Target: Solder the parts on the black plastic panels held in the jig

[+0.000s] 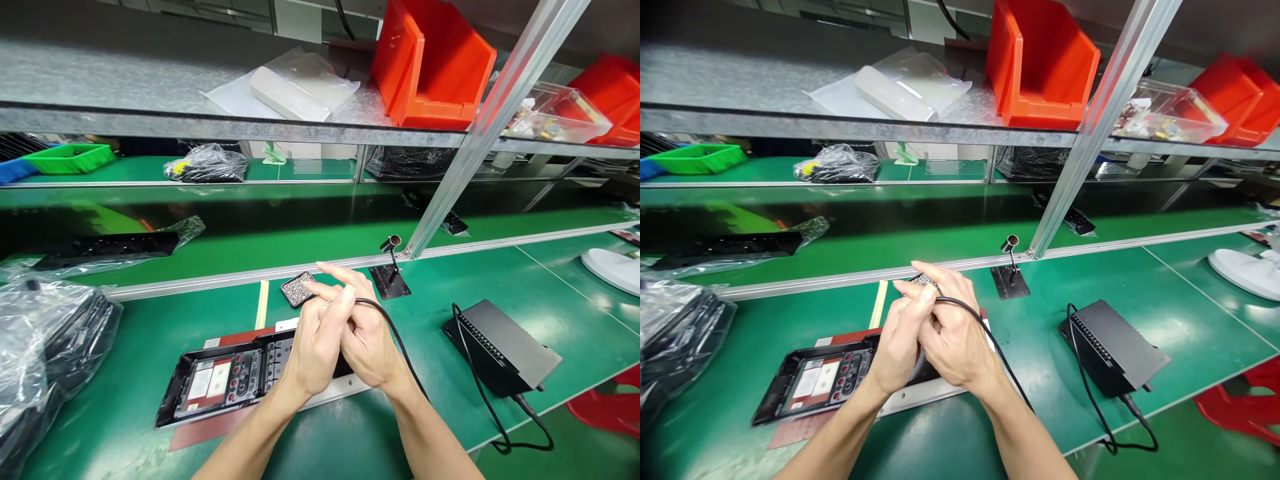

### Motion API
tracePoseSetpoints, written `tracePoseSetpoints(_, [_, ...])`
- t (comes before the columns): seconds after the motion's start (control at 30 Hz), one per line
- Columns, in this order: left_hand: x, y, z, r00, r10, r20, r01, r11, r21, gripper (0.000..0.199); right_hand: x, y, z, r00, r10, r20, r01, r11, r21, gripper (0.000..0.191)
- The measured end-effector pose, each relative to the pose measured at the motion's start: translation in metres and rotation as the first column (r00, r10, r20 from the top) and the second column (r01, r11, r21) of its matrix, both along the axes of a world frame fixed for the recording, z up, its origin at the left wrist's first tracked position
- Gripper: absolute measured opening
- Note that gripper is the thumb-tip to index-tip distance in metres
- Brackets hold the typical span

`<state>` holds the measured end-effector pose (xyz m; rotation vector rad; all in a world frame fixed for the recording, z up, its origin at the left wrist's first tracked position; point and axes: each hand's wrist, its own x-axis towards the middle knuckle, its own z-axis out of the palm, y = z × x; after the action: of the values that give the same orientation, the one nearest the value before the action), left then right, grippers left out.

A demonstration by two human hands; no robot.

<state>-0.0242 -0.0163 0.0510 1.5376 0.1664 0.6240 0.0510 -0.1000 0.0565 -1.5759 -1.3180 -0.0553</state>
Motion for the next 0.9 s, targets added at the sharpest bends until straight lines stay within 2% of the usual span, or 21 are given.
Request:
tracePoseSetpoints(0.2, [0.003, -0.002, -0.009, 0.999, 0.047, 0.012, -0.047, 0.998, 0.029, 0.055, 0.003, 0.003, -0.007, 0.991, 0.106, -0.086, -0.102, 0.993, 0.057, 0.035])
tracePoseSetpoints(0.37, [0.004, -0.005, -0.011, 0.99, 0.137, 0.038, -0.139, 0.988, 0.068, 0.053, 0.003, 0.009, -0.014, 0.96, 0.209, -0.185, -0.178, 0.97, 0.167, 0.028])
tracePoseSetpoints(0.47, [0.004, -0.006, -0.009, 0.983, 0.172, 0.065, -0.175, 0.983, 0.052, 0.048, 0.003, 0.012, -0.014, 0.953, 0.224, -0.204, -0.186, 0.964, 0.191, 0.027])
tracePoseSetpoints(0.63, [0.005, -0.005, -0.009, 0.985, 0.163, 0.052, -0.164, 0.986, 0.023, 0.046, 0.004, 0.013, -0.013, 0.93, 0.269, -0.25, -0.212, 0.949, 0.233, 0.03])
tracePoseSetpoints(0.9, [0.008, -0.004, -0.011, 0.975, 0.194, 0.105, -0.194, 0.981, -0.014, 0.039, 0.005, 0.017, -0.021, 0.932, 0.244, -0.27, -0.177, 0.952, 0.249, 0.035])
